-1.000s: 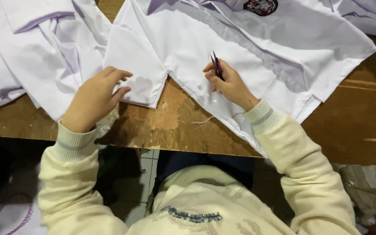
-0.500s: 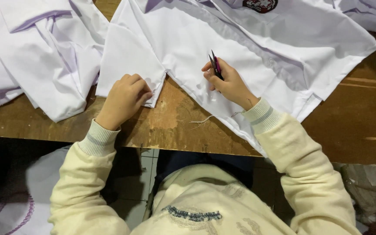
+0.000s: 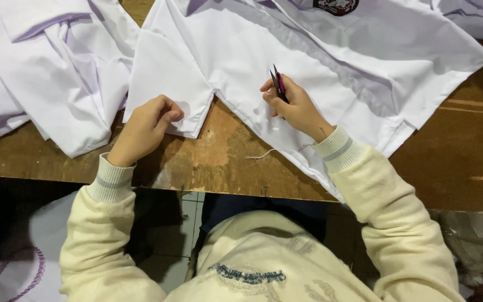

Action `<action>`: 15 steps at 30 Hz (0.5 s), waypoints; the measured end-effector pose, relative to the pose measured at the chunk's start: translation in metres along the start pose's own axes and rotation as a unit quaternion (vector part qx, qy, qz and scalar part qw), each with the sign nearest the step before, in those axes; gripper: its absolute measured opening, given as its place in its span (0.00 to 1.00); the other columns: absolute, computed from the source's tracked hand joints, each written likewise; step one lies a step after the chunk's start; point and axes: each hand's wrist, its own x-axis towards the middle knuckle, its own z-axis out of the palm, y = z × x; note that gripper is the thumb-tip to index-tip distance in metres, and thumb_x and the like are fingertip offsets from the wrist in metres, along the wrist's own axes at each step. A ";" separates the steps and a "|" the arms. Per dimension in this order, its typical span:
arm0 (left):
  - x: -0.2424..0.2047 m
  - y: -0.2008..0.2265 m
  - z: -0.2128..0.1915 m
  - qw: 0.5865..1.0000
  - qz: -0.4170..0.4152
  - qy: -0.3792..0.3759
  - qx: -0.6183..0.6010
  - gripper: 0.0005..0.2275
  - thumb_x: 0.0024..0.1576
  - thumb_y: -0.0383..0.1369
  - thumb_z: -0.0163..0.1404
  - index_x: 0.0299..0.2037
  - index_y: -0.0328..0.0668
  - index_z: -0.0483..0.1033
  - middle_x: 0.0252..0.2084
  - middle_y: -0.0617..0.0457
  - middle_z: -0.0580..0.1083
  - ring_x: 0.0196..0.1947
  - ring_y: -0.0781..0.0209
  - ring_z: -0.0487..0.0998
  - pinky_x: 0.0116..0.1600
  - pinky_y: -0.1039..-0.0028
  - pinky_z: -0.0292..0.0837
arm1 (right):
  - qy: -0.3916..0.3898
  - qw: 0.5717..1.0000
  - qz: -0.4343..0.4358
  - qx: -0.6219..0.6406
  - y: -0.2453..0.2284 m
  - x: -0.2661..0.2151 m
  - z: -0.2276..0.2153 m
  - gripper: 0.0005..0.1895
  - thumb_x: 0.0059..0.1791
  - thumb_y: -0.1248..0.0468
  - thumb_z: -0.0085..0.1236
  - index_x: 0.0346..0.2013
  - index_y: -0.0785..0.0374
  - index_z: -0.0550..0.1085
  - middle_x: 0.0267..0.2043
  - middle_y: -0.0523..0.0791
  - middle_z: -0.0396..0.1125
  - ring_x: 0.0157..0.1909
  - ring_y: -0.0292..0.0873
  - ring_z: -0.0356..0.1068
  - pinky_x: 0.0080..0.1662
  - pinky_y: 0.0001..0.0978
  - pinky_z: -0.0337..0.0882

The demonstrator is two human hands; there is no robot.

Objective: Trimming loose threads from a white school uniform shirt using small snips

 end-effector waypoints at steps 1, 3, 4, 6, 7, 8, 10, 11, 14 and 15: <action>-0.001 0.000 0.000 1.000 0.000 0.000 0.000 0.06 0.68 0.30 0.47 0.42 0.36 0.73 0.36 0.42 0.78 0.41 0.44 0.81 0.49 0.59 0.74 | 0.000 1.000 0.000 0.000 0.000 0.000 0.000 0.09 0.55 0.65 0.55 0.50 0.63 0.71 0.30 0.42 0.65 0.27 0.36 0.71 0.31 0.23 0.71; -0.003 0.001 0.000 0.998 -0.007 0.017 -0.055 0.06 0.70 0.30 0.45 0.43 0.36 0.71 0.37 0.42 0.79 0.41 0.47 0.82 0.50 0.60 0.75 | -0.002 1.000 -0.001 0.003 0.000 0.001 0.001 0.09 0.55 0.65 0.55 0.49 0.63 0.71 0.30 0.42 0.65 0.27 0.36 0.71 0.30 0.22 0.71; -0.004 -0.002 0.000 0.998 -0.007 0.017 -0.055 0.06 0.70 0.30 0.45 0.43 0.36 0.71 0.37 0.42 0.79 0.41 0.47 0.82 0.50 0.60 0.75 | -0.002 1.000 -0.001 0.003 0.000 0.001 0.001 0.09 0.55 0.65 0.55 0.49 0.63 0.71 0.30 0.42 0.65 0.27 0.36 0.71 0.30 0.22 0.71; -0.004 -0.008 -0.001 0.996 0.001 0.025 -0.090 0.05 0.70 0.30 0.44 0.43 0.38 0.69 0.40 0.44 0.79 0.41 0.51 0.82 0.50 0.62 0.75 | -0.001 1.000 -0.004 0.008 0.001 0.001 0.000 0.09 0.55 0.65 0.55 0.50 0.63 0.71 0.30 0.42 0.65 0.26 0.36 0.71 0.30 0.22 0.71; -0.004 -0.010 -0.004 0.996 0.001 0.025 -0.090 0.05 0.70 0.30 0.44 0.43 0.38 0.69 0.40 0.44 0.79 0.41 0.51 0.82 0.50 0.62 0.75 | -0.001 1.000 -0.003 0.008 0.002 0.001 0.000 0.09 0.55 0.65 0.55 0.50 0.63 0.71 0.30 0.42 0.65 0.26 0.36 0.71 0.30 0.22 0.71; -0.003 -0.012 -0.007 0.992 0.013 0.032 -0.120 0.06 0.71 0.31 0.43 0.44 0.37 0.68 0.41 0.43 0.79 0.43 0.51 0.81 0.52 0.62 0.76 | -0.002 1.000 -0.002 0.007 0.002 0.001 0.000 0.09 0.55 0.65 0.55 0.50 0.63 0.71 0.30 0.42 0.65 0.26 0.36 0.71 0.30 0.22 0.70; 0.004 -0.013 -0.021 0.988 0.026 0.037 -0.150 0.07 0.72 0.33 0.43 0.44 0.36 0.67 0.42 0.43 0.78 0.45 0.51 0.81 0.53 0.63 0.76 | -0.001 1.000 -0.001 0.006 0.003 0.002 0.000 0.09 0.55 0.65 0.55 0.50 0.63 0.71 0.30 0.42 0.65 0.27 0.36 0.71 0.30 0.22 0.70; 0.010 -0.011 -0.033 0.988 0.044 0.061 -0.136 0.07 0.74 0.31 0.41 0.45 0.35 0.66 0.41 0.42 0.77 0.43 0.51 0.80 0.52 0.64 0.75 | 0.000 1.000 0.001 0.008 0.003 0.002 0.000 0.09 0.55 0.65 0.55 0.50 0.63 0.71 0.30 0.42 0.65 0.27 0.36 0.71 0.30 0.22 0.70; 0.054 -0.012 -0.068 0.986 0.094 0.132 -0.038 0.06 0.75 0.24 0.40 0.44 0.33 0.65 0.40 0.44 0.76 0.38 0.53 0.78 0.47 0.65 0.72 | -0.009 0.999 0.032 -0.025 -0.013 0.000 0.001 0.10 0.55 0.60 0.53 0.49 0.60 0.70 0.31 0.39 0.63 0.28 0.35 0.70 0.31 0.23 0.68; 0.073 -0.013 -0.080 0.975 0.123 0.177 0.044 0.06 0.74 0.19 0.40 0.43 0.32 0.65 0.38 0.46 0.76 0.35 0.56 0.77 0.44 0.66 0.70 | -0.020 0.996 0.065 -0.059 -0.021 -0.001 0.002 0.12 0.56 0.55 0.50 0.49 0.57 0.68 0.32 0.37 0.61 0.29 0.34 0.68 0.32 0.23 0.66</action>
